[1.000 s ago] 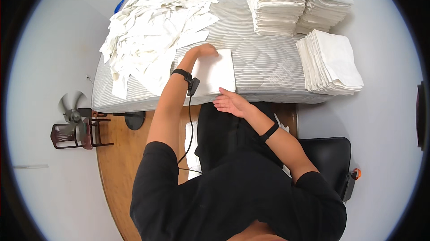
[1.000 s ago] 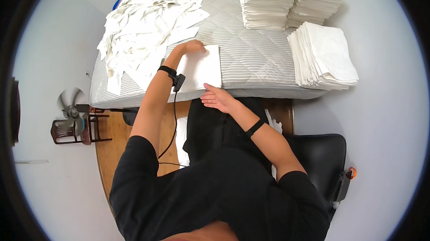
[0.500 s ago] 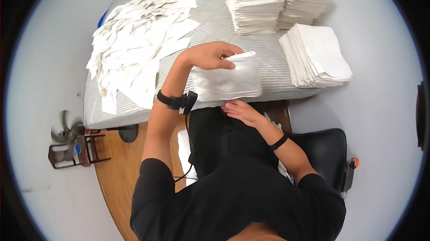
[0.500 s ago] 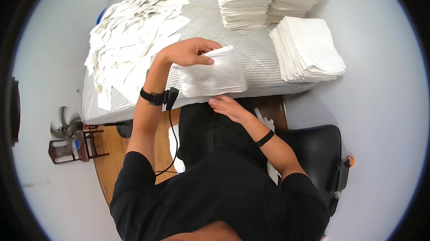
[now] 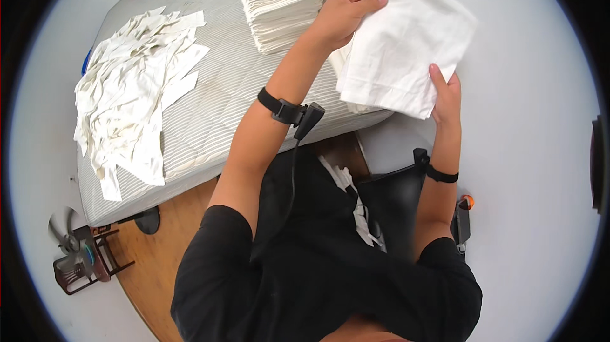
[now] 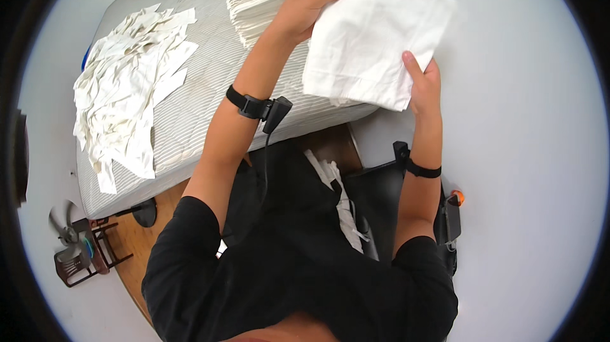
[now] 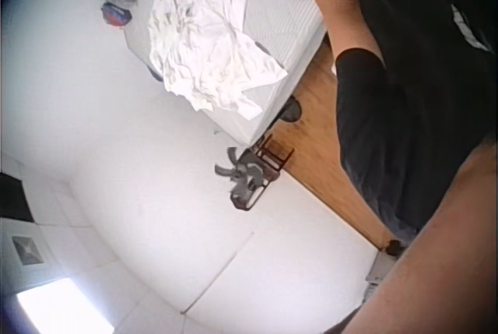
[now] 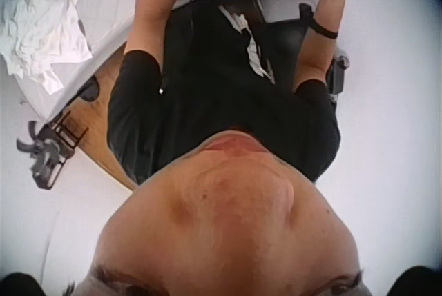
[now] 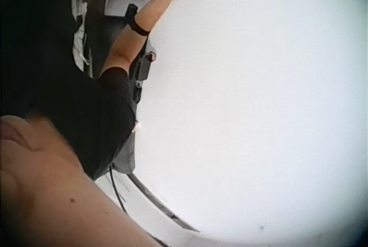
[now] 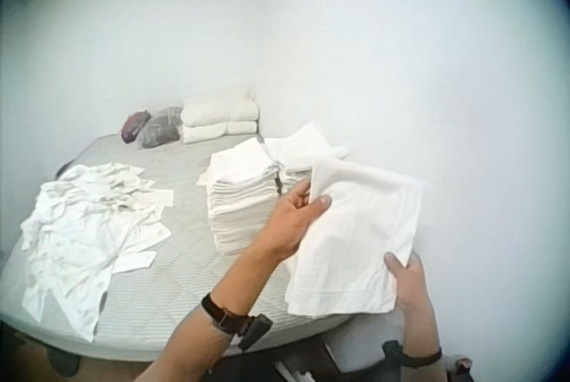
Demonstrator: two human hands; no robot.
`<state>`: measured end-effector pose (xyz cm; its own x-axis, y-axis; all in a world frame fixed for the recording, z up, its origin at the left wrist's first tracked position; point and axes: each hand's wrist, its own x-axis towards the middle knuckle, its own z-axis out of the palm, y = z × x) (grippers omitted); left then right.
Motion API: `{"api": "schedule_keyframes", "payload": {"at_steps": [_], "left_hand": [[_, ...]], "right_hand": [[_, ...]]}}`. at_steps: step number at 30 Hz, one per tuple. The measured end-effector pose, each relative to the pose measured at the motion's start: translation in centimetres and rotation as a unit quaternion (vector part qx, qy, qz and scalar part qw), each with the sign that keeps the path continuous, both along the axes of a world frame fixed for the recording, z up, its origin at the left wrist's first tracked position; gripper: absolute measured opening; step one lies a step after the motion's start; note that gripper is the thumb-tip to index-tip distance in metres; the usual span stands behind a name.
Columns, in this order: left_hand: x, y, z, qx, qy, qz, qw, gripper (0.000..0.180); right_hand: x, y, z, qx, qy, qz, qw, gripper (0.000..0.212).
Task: Folding a pile of white cloths or linens on a bed and stacking them.
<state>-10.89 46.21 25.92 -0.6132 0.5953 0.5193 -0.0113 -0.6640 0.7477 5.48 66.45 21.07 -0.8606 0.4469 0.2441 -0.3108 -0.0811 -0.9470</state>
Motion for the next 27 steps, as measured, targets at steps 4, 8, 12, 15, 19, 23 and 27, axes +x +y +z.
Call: {"api": "schedule_keyframes", "payload": {"at_steps": [4, 8, 12, 15, 19, 23, 27], "left_hand": [[-1.4, 3.7, -1.1, -0.035, -0.095, 0.084, 0.991, 0.046], [-3.1, 5.9, -6.2, -0.150, -0.185, 0.183, 0.954, 0.039], [-1.9, 5.7, -15.7, -0.336, -0.196, 0.187, 0.902, 0.063], [0.8, 5.7, -14.9, -0.300, -0.245, 0.178, 0.905, 0.073], [1.7, 5.4, -11.5, -0.287, -0.224, 0.108, 0.925, 0.078], [3.3, 6.4, -11.3, -0.296, -0.211, 0.086, 0.928, 0.086], [4.2, 4.0, -13.8, -0.276, -0.243, 0.117, 0.923, 0.101]], "right_hand": [[-3.1, 4.4, 4.2, 0.050, -0.087, 0.005, 0.995, 0.047], [-8.4, 10.2, 2.3, 0.139, -0.256, 0.066, 0.954, 0.055], [-10.7, 12.6, -4.6, 0.453, -0.386, 0.019, 0.803, 0.055], [-9.4, 14.0, -6.8, 0.421, -0.357, -0.013, 0.834, 0.048], [-10.2, 14.2, -6.3, 0.362, -0.350, -0.019, 0.864, 0.043], [-10.1, 15.3, -5.8, 0.479, -0.327, -0.063, 0.812, 0.044], [-9.8, 14.5, -6.2, 0.514, -0.334, -0.061, 0.787, 0.044]]}}
